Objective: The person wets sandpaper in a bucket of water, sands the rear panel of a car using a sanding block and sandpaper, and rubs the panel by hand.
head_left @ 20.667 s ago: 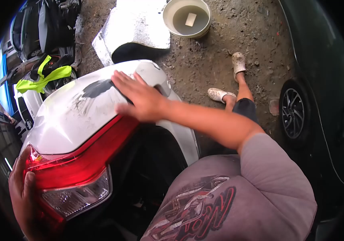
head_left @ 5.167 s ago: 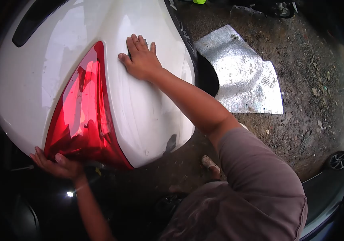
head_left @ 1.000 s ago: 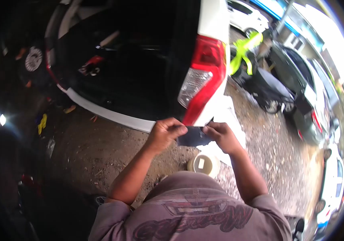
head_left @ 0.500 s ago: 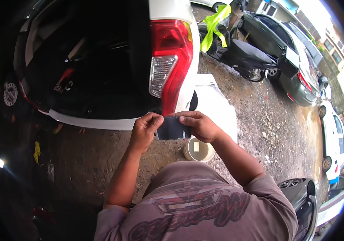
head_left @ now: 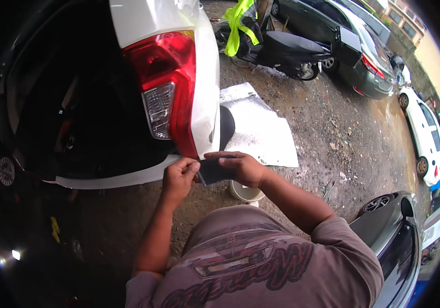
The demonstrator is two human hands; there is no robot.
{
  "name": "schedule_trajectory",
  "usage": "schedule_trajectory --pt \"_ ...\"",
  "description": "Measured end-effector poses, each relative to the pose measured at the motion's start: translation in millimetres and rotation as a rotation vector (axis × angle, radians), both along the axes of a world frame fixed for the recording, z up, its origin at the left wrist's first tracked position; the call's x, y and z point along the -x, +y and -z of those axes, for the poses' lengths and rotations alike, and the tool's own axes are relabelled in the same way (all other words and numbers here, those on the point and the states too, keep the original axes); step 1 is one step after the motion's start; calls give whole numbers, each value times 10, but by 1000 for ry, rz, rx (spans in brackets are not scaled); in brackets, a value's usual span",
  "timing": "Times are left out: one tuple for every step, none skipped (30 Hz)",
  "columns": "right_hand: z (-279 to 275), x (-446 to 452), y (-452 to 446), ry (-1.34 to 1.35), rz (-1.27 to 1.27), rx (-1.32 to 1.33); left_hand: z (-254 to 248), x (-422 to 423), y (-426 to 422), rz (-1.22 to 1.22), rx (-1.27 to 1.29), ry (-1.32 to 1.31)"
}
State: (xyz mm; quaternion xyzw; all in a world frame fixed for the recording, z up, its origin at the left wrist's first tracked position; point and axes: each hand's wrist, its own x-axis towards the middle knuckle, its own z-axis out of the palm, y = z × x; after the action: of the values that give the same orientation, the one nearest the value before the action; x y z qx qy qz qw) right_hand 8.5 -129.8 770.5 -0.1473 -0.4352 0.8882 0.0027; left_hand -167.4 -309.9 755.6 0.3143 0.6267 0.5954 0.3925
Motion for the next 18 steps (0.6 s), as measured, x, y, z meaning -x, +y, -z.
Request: schedule_trajectory --pt "-6 -47 119 -36 101 4 -6 79 77 -68 -8 187" --pt "136 -86 324 -88 202 -74 -23 178 156 -135 -17 373" --pt "384 -112 578 -141 301 -151 -90 335 240 -177 -10 506" --pt "660 -136 844 -193 419 -255 -262 455 332 -233 -28 566" --pt "837 -147 1057 -246 534 -356 -517 557 438 -293 -59 701" --pt "803 -144 1176 -315 611 -432 -720 728 573 -318 -188 876" --pt "764 -122 1292 -383 685 -506 -949 891 711 -363 -231 976" --pt "910 -44 1470 -400 702 -603 -1290 977 862 -433 -262 1257" --pt "869 39 1562 -391 703 -653 -1507 1178 1036 -462 -323 1398" --pt "761 170 1641 -396 687 -699 -1763 1275 1176 -487 -220 1444" --pt "651 337 1716 -402 669 -744 -1977 1443 1363 -516 -325 1764" --pt "605 540 1802 -368 699 -792 -2185 1612 1530 -480 -305 1904" --pt "553 755 1879 -334 729 -841 -2332 1750 1714 -473 -295 1915" --pt "423 945 1932 -292 746 -968 -2451 1869 1886 -478 -256 2058" --pt "262 1094 1934 -249 762 -1095 -2499 1927 1992 -481 -214 2200" --pt "112 1203 1882 -203 713 -1100 -2493 1937 2046 -472 -201 2209" --pt "-13 1301 1835 -158 664 -1104 -2480 1944 2096 -526 -103 2231" --pt "-67 1364 1774 -55 589 -1160 -2454 1955 2120 -580 1 2249"
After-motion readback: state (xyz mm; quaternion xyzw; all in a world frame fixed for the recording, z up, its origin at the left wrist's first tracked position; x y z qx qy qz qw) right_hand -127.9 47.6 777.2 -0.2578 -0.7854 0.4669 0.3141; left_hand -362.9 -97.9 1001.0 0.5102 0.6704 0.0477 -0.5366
